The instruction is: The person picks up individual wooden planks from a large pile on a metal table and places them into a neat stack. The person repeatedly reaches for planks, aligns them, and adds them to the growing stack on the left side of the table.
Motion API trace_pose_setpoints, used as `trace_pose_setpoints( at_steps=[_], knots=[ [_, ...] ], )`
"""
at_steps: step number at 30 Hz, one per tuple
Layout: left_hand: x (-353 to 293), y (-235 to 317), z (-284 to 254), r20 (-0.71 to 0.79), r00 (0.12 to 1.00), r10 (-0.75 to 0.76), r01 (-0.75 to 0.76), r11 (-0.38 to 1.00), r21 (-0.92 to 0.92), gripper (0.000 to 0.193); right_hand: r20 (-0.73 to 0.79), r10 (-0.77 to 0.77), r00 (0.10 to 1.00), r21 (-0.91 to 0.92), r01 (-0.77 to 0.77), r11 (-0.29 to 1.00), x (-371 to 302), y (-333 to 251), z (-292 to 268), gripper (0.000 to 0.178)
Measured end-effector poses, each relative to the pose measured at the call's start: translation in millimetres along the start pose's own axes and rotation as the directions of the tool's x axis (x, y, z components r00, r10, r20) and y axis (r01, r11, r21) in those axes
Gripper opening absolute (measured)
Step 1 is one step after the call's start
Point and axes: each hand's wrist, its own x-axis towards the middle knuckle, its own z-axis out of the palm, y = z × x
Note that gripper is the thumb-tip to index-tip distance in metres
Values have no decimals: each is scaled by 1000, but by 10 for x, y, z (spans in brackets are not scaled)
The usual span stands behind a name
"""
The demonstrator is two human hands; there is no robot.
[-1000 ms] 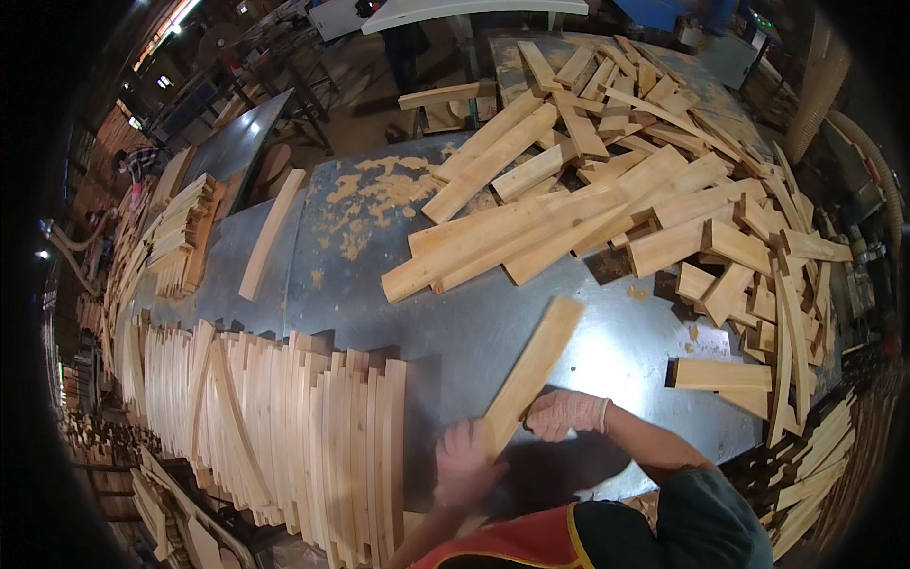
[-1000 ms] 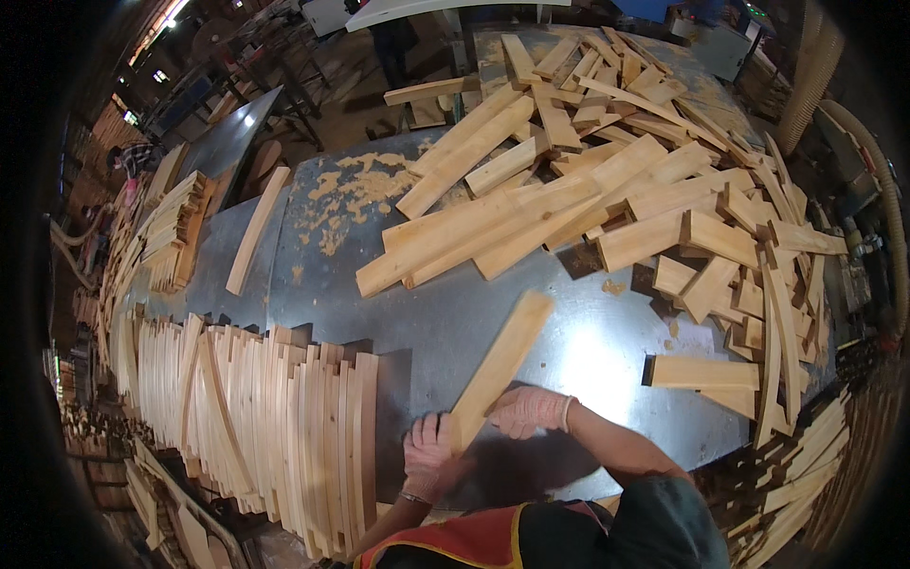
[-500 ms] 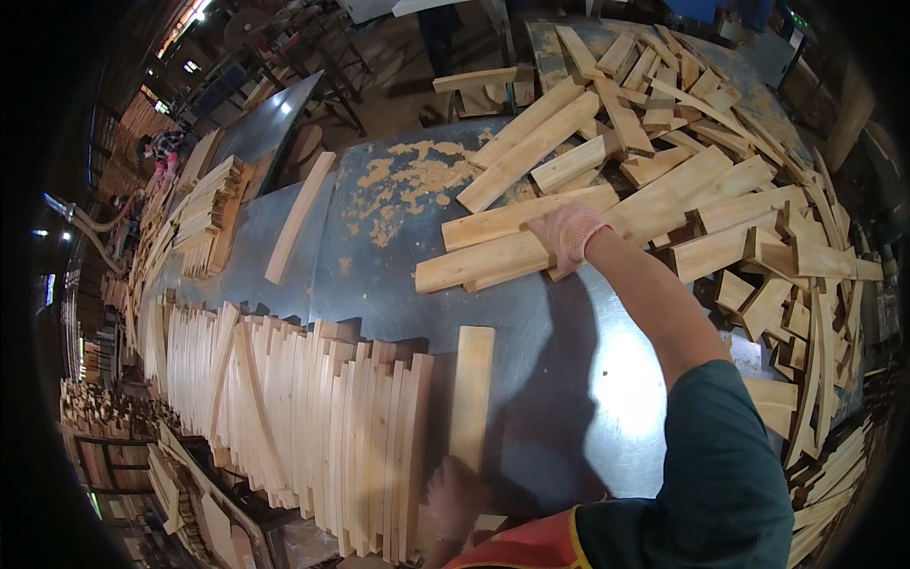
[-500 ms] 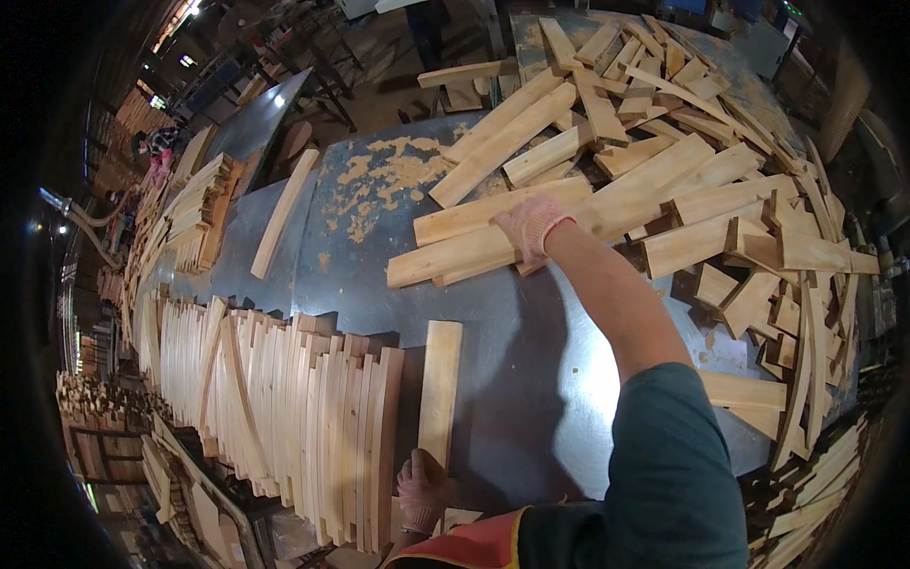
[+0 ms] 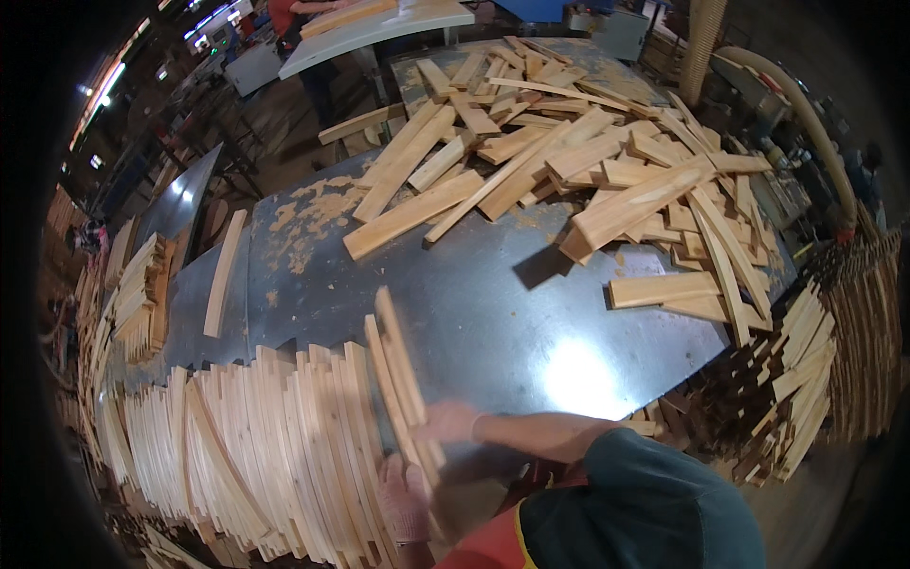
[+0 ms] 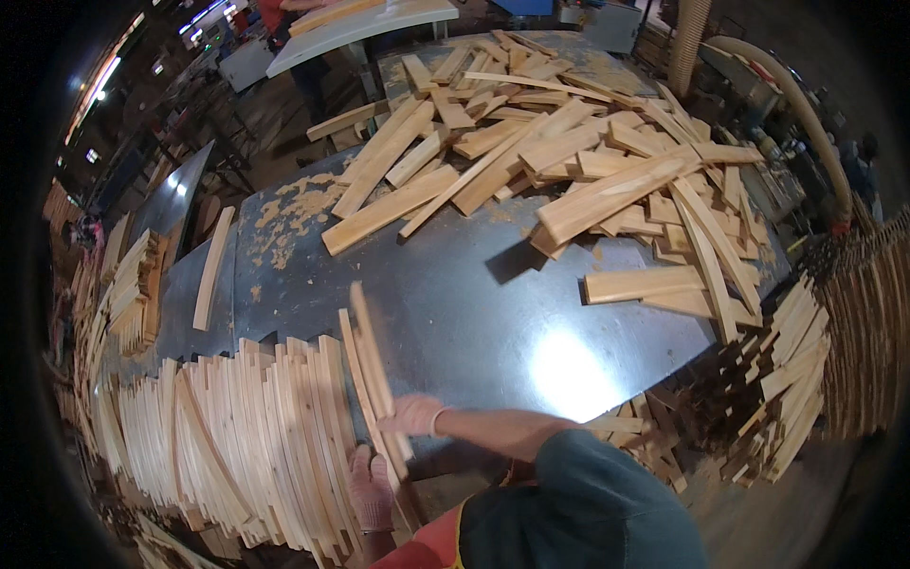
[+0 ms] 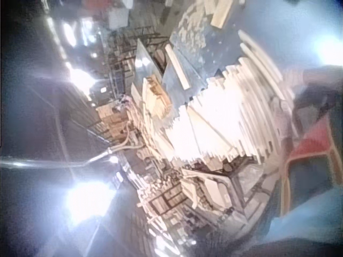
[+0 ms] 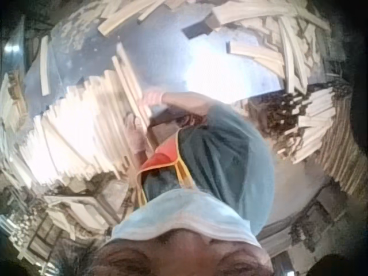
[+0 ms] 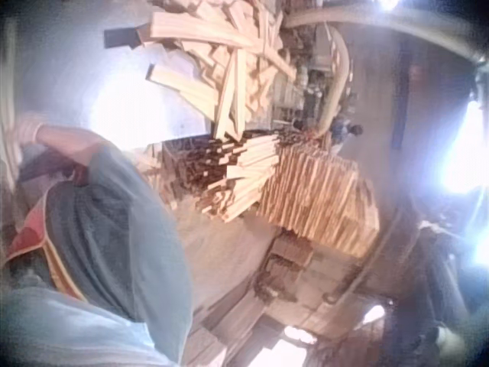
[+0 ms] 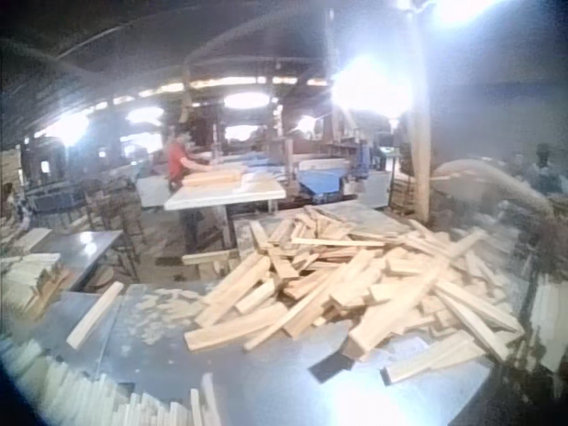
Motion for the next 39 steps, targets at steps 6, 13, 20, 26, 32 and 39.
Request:
trace_pose_setpoints(
  at_steps=[6,13,20,26,32,39],
  knots=[
    [-126,136,-100,-10,993,114,-79,752,655,85,226,-337,914,61,332,941,-222,-210,251,50],
    [-70,51,82,-123,992,35,78,599,797,95,-970,-85,227,-65,97,993,-935,1236,-1878,68],
    [284,1133,679,164,965,206,-263,723,639,106,-634,710,307,748,474,464,-1431,2615,-2792,59],
    [594,2212,1465,342,898,276,-431,709,558,106,-798,340,498,572,447,687,-1546,2122,-2468,53],
    [1306,1393,1510,242,791,563,-577,551,603,51,-760,477,442,627,692,358,-1427,2844,-3035,65],
    [900,1883,1123,408,903,131,176,755,-632,19,-590,756,283,748,545,380,-1233,3617,-4003,34]
  ],
)
